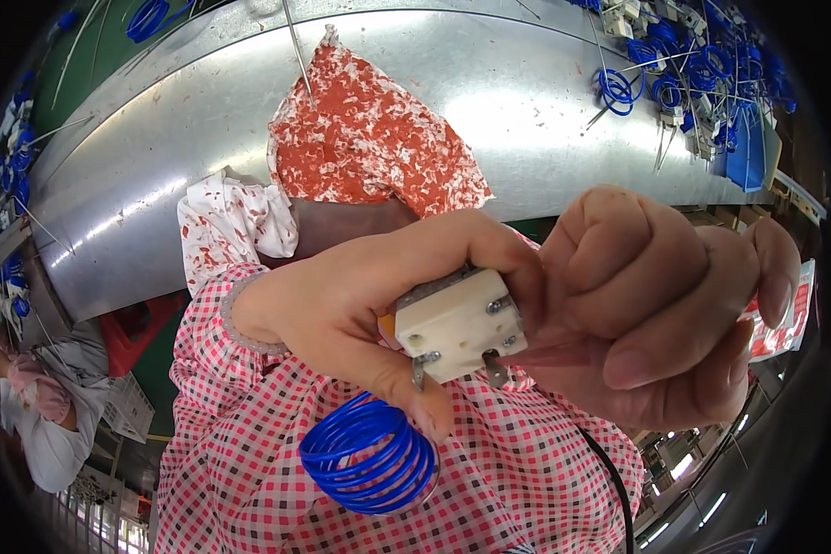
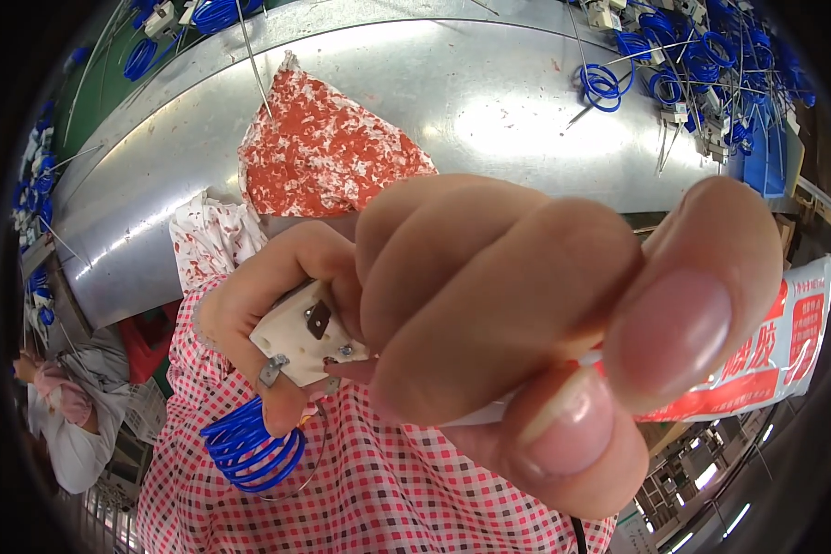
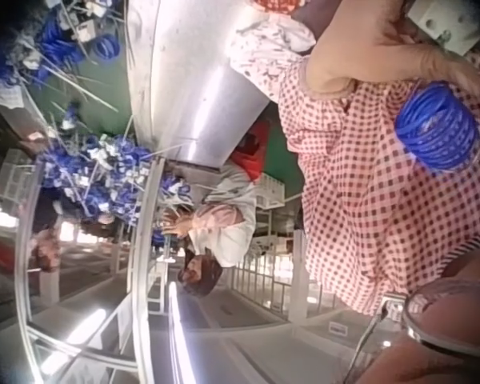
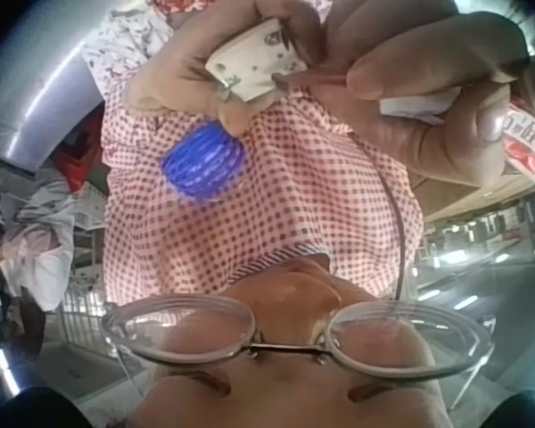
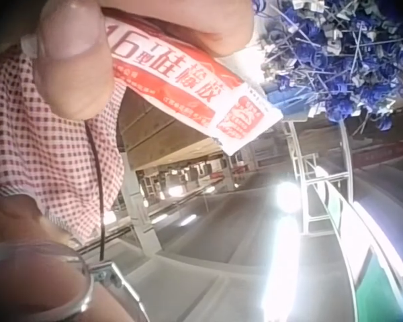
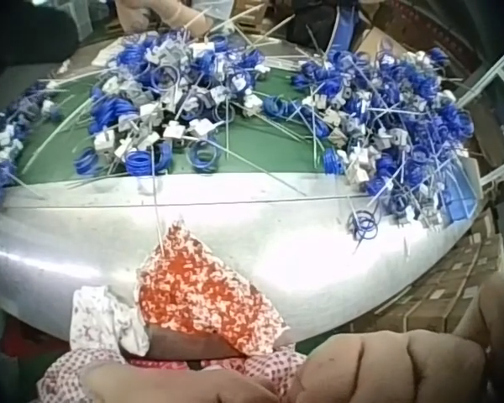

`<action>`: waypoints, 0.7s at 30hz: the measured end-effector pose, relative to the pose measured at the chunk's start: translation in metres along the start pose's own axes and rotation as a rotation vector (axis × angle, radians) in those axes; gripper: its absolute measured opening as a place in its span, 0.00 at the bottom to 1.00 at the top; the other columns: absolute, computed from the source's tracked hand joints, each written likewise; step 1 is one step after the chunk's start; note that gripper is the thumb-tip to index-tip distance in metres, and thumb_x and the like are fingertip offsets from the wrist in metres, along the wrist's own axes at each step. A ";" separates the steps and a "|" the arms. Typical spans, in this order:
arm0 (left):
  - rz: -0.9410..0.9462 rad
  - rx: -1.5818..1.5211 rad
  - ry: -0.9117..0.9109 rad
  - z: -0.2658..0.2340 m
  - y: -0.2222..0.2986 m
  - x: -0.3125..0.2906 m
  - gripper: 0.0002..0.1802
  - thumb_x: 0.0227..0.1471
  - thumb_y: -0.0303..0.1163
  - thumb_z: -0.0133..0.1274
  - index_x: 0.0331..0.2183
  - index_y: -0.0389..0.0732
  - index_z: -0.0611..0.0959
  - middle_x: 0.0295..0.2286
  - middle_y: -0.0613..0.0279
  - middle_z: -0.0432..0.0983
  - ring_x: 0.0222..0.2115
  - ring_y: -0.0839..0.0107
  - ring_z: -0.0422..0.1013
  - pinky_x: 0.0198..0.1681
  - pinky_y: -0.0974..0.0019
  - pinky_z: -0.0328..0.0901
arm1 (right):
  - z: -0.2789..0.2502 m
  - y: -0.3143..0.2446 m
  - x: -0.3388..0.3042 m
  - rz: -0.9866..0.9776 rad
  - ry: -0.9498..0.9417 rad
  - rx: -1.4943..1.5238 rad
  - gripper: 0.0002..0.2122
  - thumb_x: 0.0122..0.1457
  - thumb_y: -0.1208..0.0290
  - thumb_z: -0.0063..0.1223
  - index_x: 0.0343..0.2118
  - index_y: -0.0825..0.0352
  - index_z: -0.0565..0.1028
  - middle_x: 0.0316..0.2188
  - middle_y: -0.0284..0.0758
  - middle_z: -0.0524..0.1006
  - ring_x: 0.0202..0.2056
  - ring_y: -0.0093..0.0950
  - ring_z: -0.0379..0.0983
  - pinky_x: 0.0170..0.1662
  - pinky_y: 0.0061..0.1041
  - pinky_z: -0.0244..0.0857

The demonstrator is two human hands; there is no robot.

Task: Applying sealant and connecting blue coiled wires to small electronic components at an assembly line.

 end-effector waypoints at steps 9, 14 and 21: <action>0.279 -0.370 0.212 0.011 -0.031 -0.001 0.34 0.31 0.43 0.66 0.29 0.26 0.67 0.25 0.48 0.70 0.21 0.74 0.67 0.21 0.79 0.61 | -0.001 -0.007 -0.004 0.065 0.118 -0.133 0.10 0.50 0.71 0.39 0.35 0.68 0.61 0.10 0.28 0.64 0.08 0.18 0.48 0.14 0.20 0.42; 0.151 -0.275 0.288 0.015 -0.023 -0.006 0.35 0.29 0.46 0.66 0.29 0.28 0.68 0.24 0.53 0.70 0.20 0.79 0.66 0.21 0.80 0.60 | 0.000 -0.006 -0.007 0.036 0.163 -0.115 0.10 0.51 0.70 0.39 0.35 0.68 0.61 0.11 0.28 0.64 0.09 0.18 0.48 0.14 0.20 0.42; 0.001 -0.155 0.192 -0.001 -0.010 -0.001 0.39 0.25 0.49 0.65 0.33 0.30 0.65 0.27 0.57 0.69 0.22 0.82 0.66 0.21 0.81 0.59 | -0.002 0.006 -0.007 -0.044 0.272 -0.035 0.11 0.53 0.70 0.36 0.37 0.69 0.62 0.12 0.29 0.65 0.09 0.19 0.49 0.15 0.19 0.43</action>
Point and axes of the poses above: each hand's wrist, its own x-axis towards the middle knuckle, its own z-axis out of the palm, y = z × x, the point moved 3 cm from there along x, towards the middle knuckle
